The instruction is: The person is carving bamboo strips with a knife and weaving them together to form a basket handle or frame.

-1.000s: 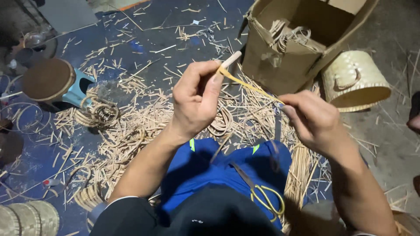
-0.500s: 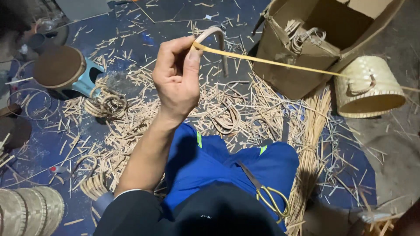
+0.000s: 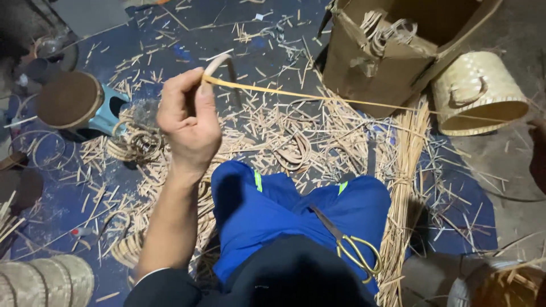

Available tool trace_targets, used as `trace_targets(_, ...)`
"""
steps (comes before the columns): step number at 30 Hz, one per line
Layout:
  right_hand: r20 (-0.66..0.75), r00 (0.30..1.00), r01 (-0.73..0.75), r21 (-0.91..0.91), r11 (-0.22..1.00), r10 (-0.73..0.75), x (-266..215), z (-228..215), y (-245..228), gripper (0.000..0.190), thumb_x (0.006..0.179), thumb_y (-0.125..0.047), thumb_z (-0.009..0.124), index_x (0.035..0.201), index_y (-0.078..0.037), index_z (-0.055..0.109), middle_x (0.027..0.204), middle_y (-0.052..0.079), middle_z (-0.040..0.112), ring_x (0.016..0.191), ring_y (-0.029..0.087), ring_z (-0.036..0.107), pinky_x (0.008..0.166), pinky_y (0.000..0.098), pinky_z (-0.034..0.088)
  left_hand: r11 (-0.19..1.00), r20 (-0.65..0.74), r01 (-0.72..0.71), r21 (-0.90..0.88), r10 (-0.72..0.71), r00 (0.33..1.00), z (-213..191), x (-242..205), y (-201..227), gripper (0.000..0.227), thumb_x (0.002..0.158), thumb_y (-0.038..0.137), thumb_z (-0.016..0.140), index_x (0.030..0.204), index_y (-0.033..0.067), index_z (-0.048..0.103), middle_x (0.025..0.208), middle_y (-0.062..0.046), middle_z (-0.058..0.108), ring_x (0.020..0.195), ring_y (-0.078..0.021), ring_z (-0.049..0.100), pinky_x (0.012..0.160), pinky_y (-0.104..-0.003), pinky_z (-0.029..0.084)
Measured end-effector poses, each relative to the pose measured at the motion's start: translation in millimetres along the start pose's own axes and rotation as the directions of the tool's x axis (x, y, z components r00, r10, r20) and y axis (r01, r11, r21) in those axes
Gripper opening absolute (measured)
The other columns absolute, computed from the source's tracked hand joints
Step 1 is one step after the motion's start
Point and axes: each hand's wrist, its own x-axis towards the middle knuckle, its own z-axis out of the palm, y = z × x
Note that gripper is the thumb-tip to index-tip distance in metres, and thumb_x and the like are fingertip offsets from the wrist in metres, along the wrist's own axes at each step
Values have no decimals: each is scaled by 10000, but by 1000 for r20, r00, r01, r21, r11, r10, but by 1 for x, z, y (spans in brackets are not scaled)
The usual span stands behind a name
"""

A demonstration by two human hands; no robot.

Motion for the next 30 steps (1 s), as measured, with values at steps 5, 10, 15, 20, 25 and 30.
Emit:
trace_targets(5,0,984,179,79,981,-180,-45,-108,-219,777,850,-409,763,1472,0,540,1159,213,667,1007,303,681,886,391,564,995,110,61,-85,-51,993,41,-13,18,156,1080,-25,619,1234,-9,638,1054,-103,658,873,-157,631,783,-246,520)
trace_targets(10,-460,786,617,620,484,-413,-91,-173,-365,566,961,-299,628,1447,-18,557,1382,204,658,1266,310,655,1088,401,498,979,382,-52,-197,126,916,92,-37,54,205,1015,-52,672,1211,-4,635,1079,-138,666,916,-241,696,811,-289,556)
trace_targets(15,-383,880,454,853,256,-282,-78,-157,-420,181,1011,-157,660,1091,1,697,842,41,679,705,88,595,604,253,472,976,509,13,-219,103,855,97,-51,58,192,1012,-42,672,1197,-2,641,1056,-126,684,912,-218,690,798,-304,559)
trace_targets(20,-122,930,179,974,136,-347,-65,-164,-421,193,1010,-180,625,907,-25,678,641,-19,571,509,17,461,420,214,342,656,792,701,-282,-254,556,85,-69,38,189,1057,53,640,1236,-8,648,1023,-59,710,787,-72,585,670,-237,493)
trace_targets(25,63,916,-23,994,105,-396,-64,-171,-420,231,986,-195,607,832,-35,672,571,-33,568,408,28,450,352,225,325,395,861,855,-336,-240,449,82,-79,33,262,1045,123,644,1275,3,614,1058,-54,726,763,-38,584,649,-212,491)
trace_targets(30,-131,929,201,964,176,-345,-77,-157,-433,227,1034,-193,616,876,-37,668,635,-34,545,519,6,451,426,207,335,493,718,768,-409,-346,604,86,-102,28,223,1081,80,657,1281,-16,641,1003,-43,684,770,-35,540,657,-191,441)
